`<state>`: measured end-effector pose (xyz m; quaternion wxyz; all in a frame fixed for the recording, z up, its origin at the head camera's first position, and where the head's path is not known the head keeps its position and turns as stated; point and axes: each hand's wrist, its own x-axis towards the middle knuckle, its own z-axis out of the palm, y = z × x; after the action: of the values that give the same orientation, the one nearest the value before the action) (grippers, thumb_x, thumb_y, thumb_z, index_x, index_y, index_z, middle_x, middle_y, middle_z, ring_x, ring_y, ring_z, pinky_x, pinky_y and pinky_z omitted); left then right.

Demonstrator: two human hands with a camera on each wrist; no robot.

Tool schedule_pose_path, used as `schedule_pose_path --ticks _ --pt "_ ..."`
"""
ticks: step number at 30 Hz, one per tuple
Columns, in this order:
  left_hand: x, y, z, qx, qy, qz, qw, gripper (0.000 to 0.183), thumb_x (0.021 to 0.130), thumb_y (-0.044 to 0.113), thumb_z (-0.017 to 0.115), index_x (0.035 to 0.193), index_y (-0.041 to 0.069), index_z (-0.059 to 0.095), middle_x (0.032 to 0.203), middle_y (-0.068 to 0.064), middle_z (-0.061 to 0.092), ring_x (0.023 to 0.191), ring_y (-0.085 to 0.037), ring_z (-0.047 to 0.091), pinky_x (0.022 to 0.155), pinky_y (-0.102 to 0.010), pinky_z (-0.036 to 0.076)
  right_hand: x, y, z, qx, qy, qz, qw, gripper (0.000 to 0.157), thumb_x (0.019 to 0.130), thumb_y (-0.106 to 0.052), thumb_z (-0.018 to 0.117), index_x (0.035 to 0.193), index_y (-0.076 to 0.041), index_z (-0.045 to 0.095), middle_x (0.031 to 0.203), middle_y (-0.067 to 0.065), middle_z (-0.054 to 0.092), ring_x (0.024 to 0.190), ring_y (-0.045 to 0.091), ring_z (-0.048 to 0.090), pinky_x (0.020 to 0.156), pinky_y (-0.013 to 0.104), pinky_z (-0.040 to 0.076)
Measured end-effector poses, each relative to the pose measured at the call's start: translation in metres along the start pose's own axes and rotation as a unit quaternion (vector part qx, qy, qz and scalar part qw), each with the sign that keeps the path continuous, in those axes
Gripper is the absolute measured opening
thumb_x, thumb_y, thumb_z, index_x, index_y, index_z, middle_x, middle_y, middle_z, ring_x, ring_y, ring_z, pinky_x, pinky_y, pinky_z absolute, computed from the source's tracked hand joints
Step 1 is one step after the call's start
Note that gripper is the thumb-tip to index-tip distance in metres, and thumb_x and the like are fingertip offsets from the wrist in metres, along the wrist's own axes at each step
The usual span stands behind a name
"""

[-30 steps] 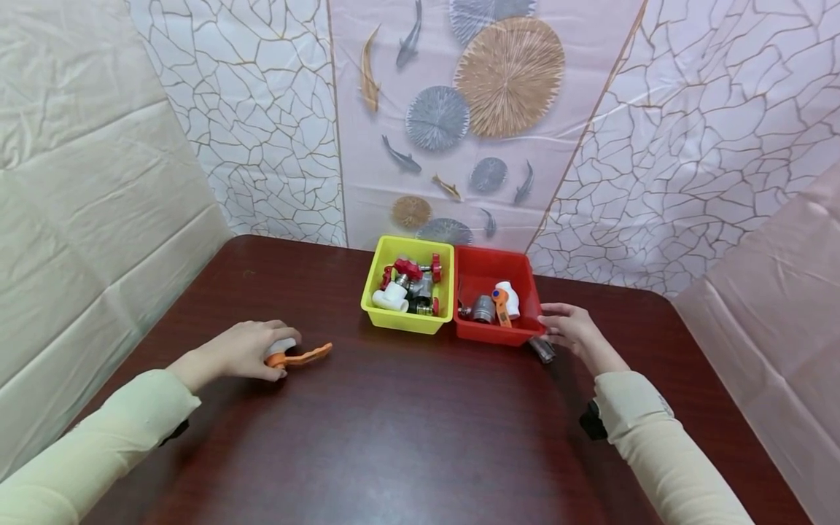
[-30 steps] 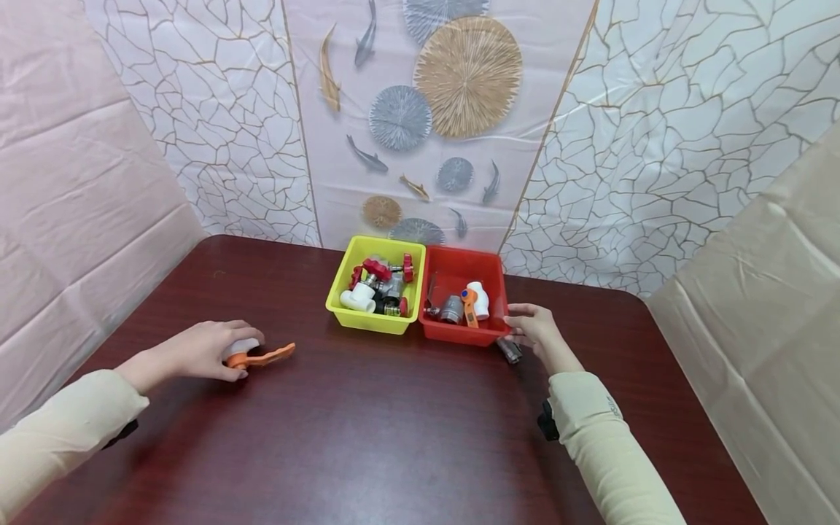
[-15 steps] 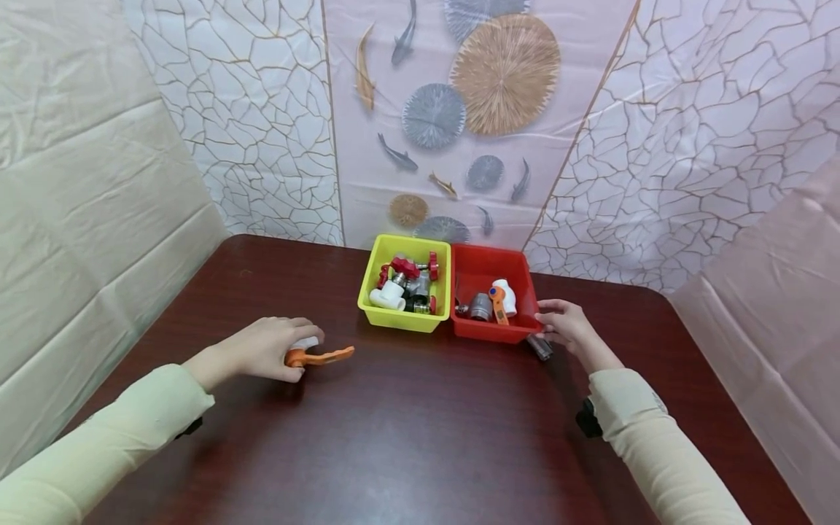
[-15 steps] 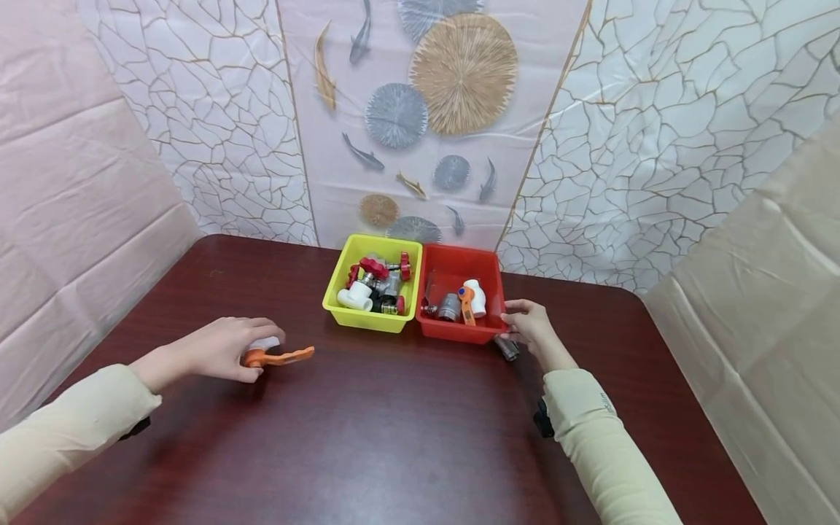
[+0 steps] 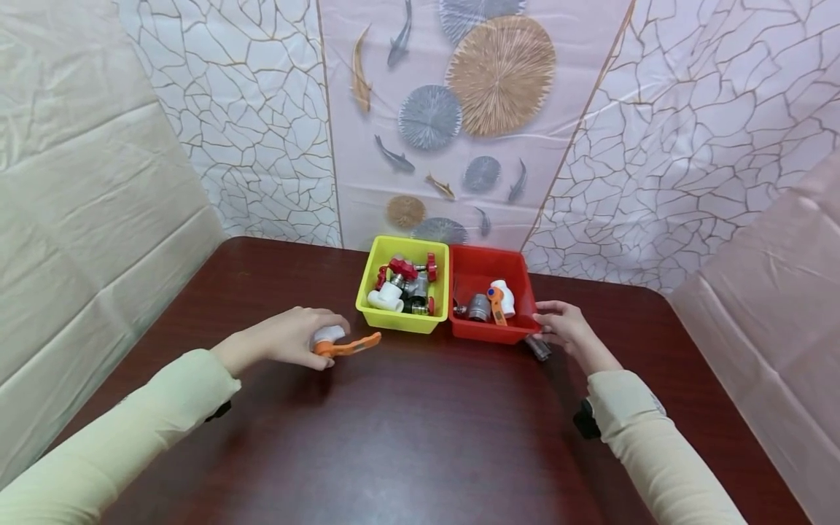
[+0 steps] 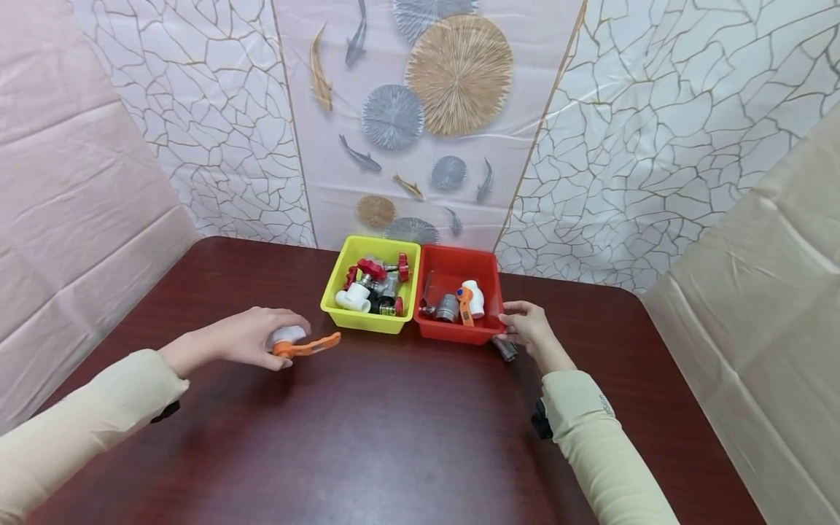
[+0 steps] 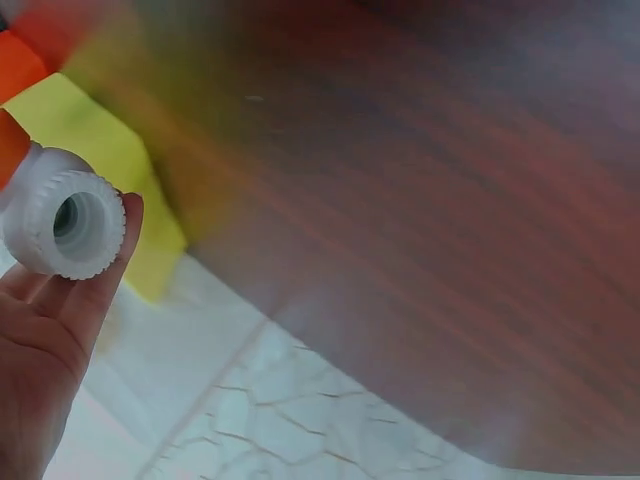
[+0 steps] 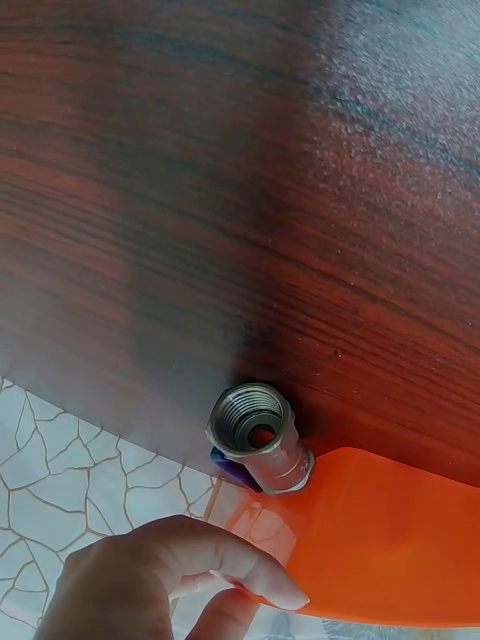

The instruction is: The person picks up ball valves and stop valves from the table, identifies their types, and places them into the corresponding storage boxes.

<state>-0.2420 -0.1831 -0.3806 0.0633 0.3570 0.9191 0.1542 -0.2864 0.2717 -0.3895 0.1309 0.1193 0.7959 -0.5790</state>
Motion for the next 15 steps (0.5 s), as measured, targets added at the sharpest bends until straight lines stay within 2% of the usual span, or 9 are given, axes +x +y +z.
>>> schedule_pose_path --ticks 3,10,15 --pt "0.014 0.012 -0.003 0.006 -0.004 0.018 0.9998 0.048 0.072 0.033 0.073 0.116 0.016 0.061 0.105 0.004 0.062 0.081 -0.011 0.053 0.068 -0.025 0.046 -0.001 0.001 -0.003 0.005 -0.001 -0.003 1.000 0.050 0.095 -0.008 0.051 0.140 0.006 0.033 0.110 0.019 0.057 0.062 0.005 0.061 0.067 0.025 0.057" --pt "0.035 0.029 -0.008 0.018 0.000 0.041 0.9990 0.049 0.074 0.036 0.072 0.117 0.018 0.060 0.105 0.004 0.061 0.080 -0.011 0.053 0.067 -0.025 0.044 -0.002 0.000 -0.001 0.018 -0.007 -0.018 1.000 0.050 0.095 -0.006 0.051 0.139 0.009 0.032 0.082 0.001 0.061 0.059 0.006 0.060 0.066 0.026 0.057" --pt "0.049 0.039 -0.008 0.028 0.025 0.064 0.9972 0.049 0.073 0.037 0.072 0.117 0.017 0.060 0.106 0.003 0.062 0.075 -0.011 0.052 0.064 -0.026 0.044 -0.003 -0.001 0.000 0.010 0.000 -0.024 1.000 0.049 0.095 -0.005 0.050 0.138 0.010 0.032 0.084 0.003 0.060 0.059 0.006 0.060 0.066 0.026 0.057"
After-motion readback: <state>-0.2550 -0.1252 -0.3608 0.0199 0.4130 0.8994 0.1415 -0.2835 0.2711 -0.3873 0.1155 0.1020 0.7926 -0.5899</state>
